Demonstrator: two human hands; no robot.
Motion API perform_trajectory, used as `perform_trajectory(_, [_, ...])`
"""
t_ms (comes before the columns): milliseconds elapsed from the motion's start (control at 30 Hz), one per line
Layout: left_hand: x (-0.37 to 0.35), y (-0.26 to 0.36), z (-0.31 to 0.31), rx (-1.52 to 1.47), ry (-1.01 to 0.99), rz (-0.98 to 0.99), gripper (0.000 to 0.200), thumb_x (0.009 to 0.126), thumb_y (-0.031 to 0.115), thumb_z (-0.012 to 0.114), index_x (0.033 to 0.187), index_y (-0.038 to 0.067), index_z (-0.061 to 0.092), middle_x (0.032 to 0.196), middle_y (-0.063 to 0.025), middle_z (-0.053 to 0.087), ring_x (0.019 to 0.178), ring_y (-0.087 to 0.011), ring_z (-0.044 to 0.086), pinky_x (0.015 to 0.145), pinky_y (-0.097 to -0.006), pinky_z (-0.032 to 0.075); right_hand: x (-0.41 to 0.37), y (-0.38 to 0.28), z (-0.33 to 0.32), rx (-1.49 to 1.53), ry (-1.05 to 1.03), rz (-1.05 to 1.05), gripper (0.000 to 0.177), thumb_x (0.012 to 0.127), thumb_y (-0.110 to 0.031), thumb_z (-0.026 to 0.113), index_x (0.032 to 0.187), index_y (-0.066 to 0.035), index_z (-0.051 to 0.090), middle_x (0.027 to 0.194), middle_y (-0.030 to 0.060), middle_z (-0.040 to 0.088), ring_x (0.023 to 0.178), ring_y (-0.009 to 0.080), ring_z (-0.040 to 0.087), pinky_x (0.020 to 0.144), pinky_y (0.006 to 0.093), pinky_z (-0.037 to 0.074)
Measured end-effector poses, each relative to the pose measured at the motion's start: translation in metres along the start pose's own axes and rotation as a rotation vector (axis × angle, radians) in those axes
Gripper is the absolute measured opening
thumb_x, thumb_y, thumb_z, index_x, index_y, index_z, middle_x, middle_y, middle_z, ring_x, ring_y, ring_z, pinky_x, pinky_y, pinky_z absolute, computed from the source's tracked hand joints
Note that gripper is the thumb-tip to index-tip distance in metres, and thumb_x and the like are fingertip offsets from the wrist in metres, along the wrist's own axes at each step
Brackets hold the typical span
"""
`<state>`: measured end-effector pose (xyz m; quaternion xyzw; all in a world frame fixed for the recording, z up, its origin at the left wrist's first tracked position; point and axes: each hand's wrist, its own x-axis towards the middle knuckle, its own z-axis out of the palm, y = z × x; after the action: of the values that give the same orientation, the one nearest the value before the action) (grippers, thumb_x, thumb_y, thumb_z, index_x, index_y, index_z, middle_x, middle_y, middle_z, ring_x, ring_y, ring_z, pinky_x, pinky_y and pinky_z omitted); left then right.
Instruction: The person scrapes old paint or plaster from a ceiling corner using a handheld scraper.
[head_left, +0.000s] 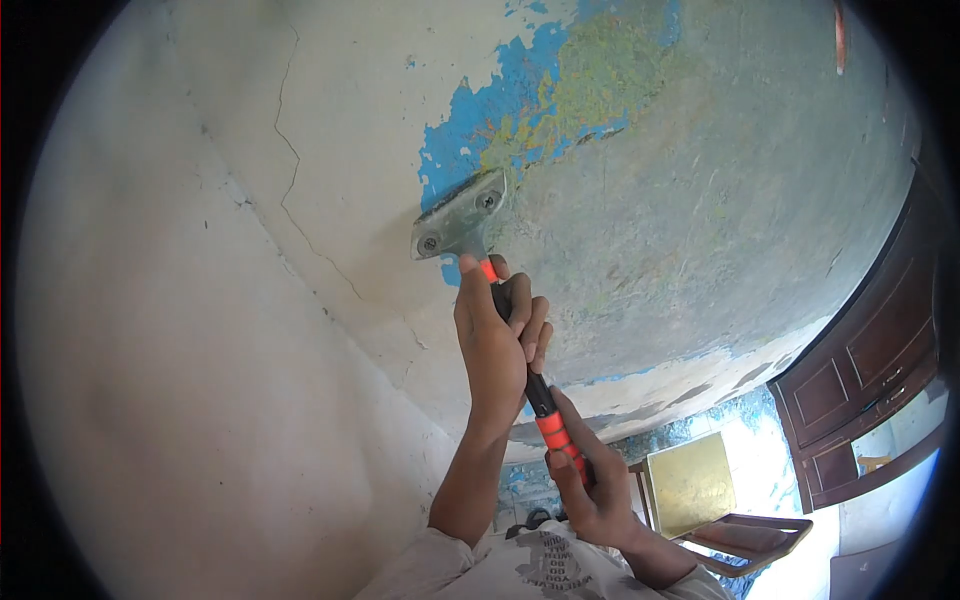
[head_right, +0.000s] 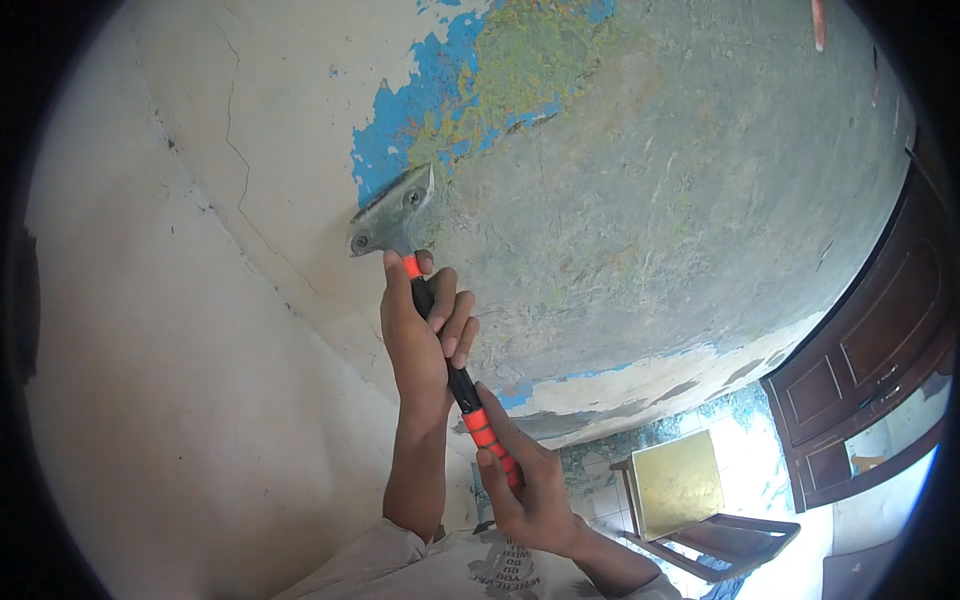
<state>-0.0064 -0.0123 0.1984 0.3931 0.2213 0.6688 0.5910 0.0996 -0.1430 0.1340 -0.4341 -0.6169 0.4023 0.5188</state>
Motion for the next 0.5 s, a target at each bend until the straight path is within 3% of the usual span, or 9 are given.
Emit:
perform_trajectory(133, [-0.005,-0.015,-0.006,-0.008,0.037,-0.065,0.046,0.109,0.054,0.034,0.100,0.011,0.046,0.057,0.0053,0.028,0.041,-0.0053,0.025,0.034,-0.0221,0.022,-0.006,0.009,0.000,-0.052,0.001,-0.001,0.057,0.100,-0.007,0.053,0.155,0.003,0.037,0.080,0.0098,0.060,0.065,0.0089,0.049,0.061,0.0272,0.043])
perform_trajectory(267, [0.002,0.000,0.000,-0.016,0.001,-0.001,0.047,0.109,0.055,0.035,0.101,0.010,0.046,0.057,0.0056,0.028,0.041,-0.0050,0.025,0.034,-0.0218,0.022,0.003,-0.002,0.003,-0.028,0.030,-0.070,0.056,0.101,-0.008,0.052,0.154,0.003,0.039,0.088,0.0139,0.065,0.067,0.0097,0.051,0.063,0.0276,0.045])
perform_trajectory(500, [-0.003,-0.010,-0.010,-0.003,0.025,-0.037,0.047,0.109,0.055,0.035,0.100,0.011,0.047,0.056,0.0057,0.028,0.040,-0.0049,0.025,0.033,-0.0217,0.022,-0.002,0.005,0.002,-0.044,-0.019,0.016,0.057,0.101,-0.009,0.052,0.155,0.002,0.036,0.097,0.0180,0.067,0.069,0.0108,0.052,0.066,0.0283,0.046])
